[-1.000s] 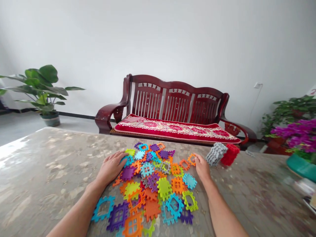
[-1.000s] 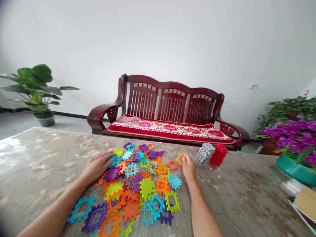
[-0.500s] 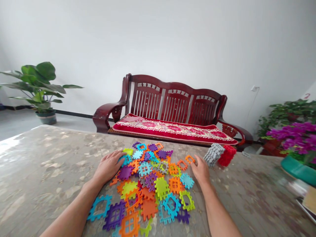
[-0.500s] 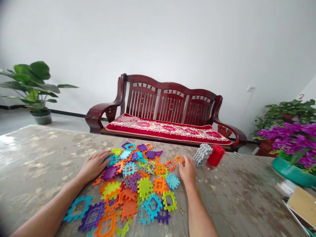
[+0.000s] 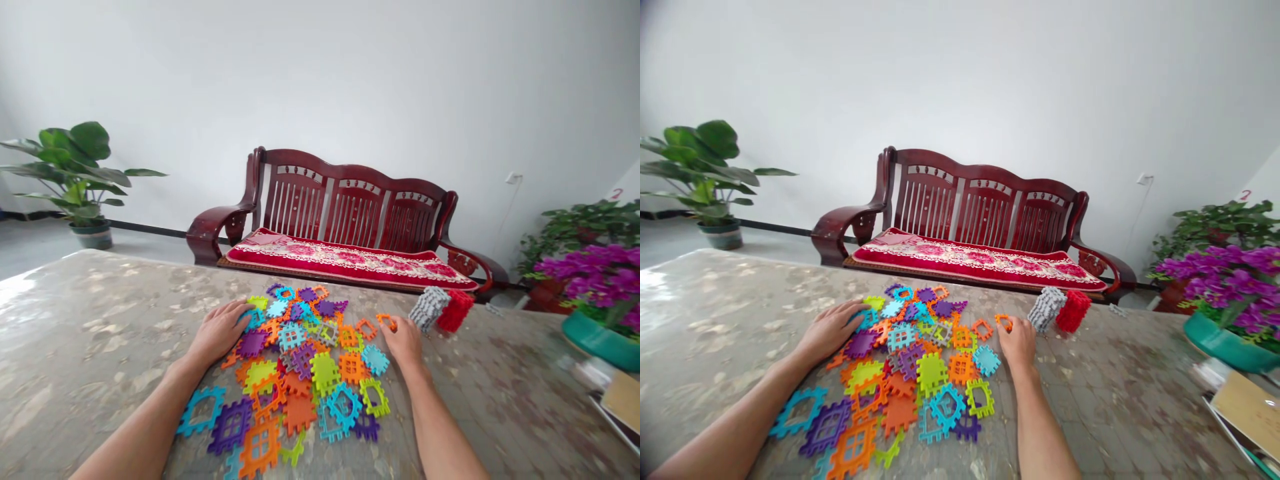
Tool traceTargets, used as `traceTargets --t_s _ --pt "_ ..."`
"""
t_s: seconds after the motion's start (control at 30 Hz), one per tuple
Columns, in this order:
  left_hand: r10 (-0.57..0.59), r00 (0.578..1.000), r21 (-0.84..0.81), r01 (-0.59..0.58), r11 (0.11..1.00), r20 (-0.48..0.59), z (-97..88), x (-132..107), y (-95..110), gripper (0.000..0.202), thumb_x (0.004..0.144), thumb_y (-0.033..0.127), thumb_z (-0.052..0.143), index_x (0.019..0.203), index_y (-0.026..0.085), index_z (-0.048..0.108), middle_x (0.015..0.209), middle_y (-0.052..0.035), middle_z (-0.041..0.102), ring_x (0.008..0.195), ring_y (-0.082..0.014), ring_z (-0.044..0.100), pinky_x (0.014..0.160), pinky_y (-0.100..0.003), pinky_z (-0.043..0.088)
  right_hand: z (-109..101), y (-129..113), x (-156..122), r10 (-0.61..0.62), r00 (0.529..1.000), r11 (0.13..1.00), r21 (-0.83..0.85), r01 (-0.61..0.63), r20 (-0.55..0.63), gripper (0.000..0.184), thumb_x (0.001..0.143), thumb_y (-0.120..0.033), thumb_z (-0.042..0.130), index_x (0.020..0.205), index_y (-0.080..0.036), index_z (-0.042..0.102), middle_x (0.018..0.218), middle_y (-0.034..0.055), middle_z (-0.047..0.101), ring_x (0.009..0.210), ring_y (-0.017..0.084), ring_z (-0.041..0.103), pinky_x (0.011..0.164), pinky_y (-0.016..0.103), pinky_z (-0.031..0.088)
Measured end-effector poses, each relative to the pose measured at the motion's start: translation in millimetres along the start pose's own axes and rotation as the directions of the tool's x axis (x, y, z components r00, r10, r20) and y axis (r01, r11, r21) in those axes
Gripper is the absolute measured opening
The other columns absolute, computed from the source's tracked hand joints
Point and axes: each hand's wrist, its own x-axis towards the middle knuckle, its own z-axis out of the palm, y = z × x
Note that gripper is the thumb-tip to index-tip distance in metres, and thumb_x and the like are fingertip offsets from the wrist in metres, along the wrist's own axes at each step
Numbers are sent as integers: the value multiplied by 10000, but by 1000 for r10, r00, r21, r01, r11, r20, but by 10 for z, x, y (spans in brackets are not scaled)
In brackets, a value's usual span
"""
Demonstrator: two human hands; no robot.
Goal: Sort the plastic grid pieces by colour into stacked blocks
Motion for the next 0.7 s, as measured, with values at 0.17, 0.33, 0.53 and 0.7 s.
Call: traceTargets --t_s 0.17,0.33,0.53,0.7 --pt "1 1000 -4 -1 1000 6 -6 1 6 454 926 450 347 1241 303 639 1410 -33 578 1286 -233 525 1107 -397 336 -15 -23 -75 26 1000 1000 -14 -26 -2 326 825 -410 599 1033 -189 718 927 145 665 929 295 591 867 408 422" --pt "-3 1000 11 3 1000 9 -9 5 13 474 931 456 330 1261 290 627 1416 -44 572 1297 -235 515 1117 -400 325 -62 -16 -197 1 1000 999 55 -1 -2 291 815 -346 578 1017 -179 704 964 147 646 965 301 569 900 423 415" --pt "2 1000 -3 -2 1000 12 -20 -1 25 457 928 444 340 1241 298 640 1415 -34 573 1294 -230 515 1111 -398 331 -238 -95 -250 5 996 917 398 31 -90 309 851 -374 472 964 -196 698 961 104 667 865 237 584 833 366 466" --pt "0 1000 -6 0 1000 12 -17 4 11 453 928 451 347 1244 304 636 1413 -30 576 1284 -224 524 1105 -393 338 -329 -284 -298 -197 980 792 589 159 1 261 843 -384 516 902 -210 702 899 70 704 752 196 589 765 328 490"
